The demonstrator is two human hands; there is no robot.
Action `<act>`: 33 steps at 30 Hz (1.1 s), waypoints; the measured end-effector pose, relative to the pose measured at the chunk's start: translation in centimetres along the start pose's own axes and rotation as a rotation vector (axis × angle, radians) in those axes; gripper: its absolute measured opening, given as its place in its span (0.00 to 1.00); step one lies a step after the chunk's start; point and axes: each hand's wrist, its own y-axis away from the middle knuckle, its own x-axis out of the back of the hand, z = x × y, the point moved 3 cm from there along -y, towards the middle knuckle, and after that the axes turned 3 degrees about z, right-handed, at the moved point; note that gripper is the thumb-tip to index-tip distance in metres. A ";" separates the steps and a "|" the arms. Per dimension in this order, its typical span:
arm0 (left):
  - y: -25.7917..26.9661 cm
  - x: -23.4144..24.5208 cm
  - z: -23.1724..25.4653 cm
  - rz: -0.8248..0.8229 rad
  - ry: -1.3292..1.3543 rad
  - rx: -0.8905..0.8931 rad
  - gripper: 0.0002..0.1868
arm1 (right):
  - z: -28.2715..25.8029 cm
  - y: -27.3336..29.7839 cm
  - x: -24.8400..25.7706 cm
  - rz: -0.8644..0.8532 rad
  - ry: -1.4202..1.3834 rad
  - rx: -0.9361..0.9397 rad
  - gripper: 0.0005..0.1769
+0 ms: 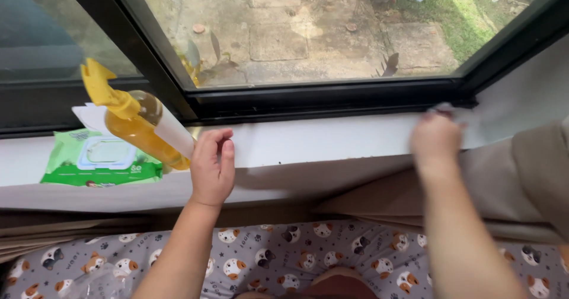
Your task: Cleaning the window frame, tracks, and glass using wet wipes and a spray cleaning solution.
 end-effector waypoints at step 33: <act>0.5 -1.1 -2.0 0.018 -0.050 -0.116 0.13 | 3.3 -0.9 3.0 -0.275 -0.183 -0.172 0.54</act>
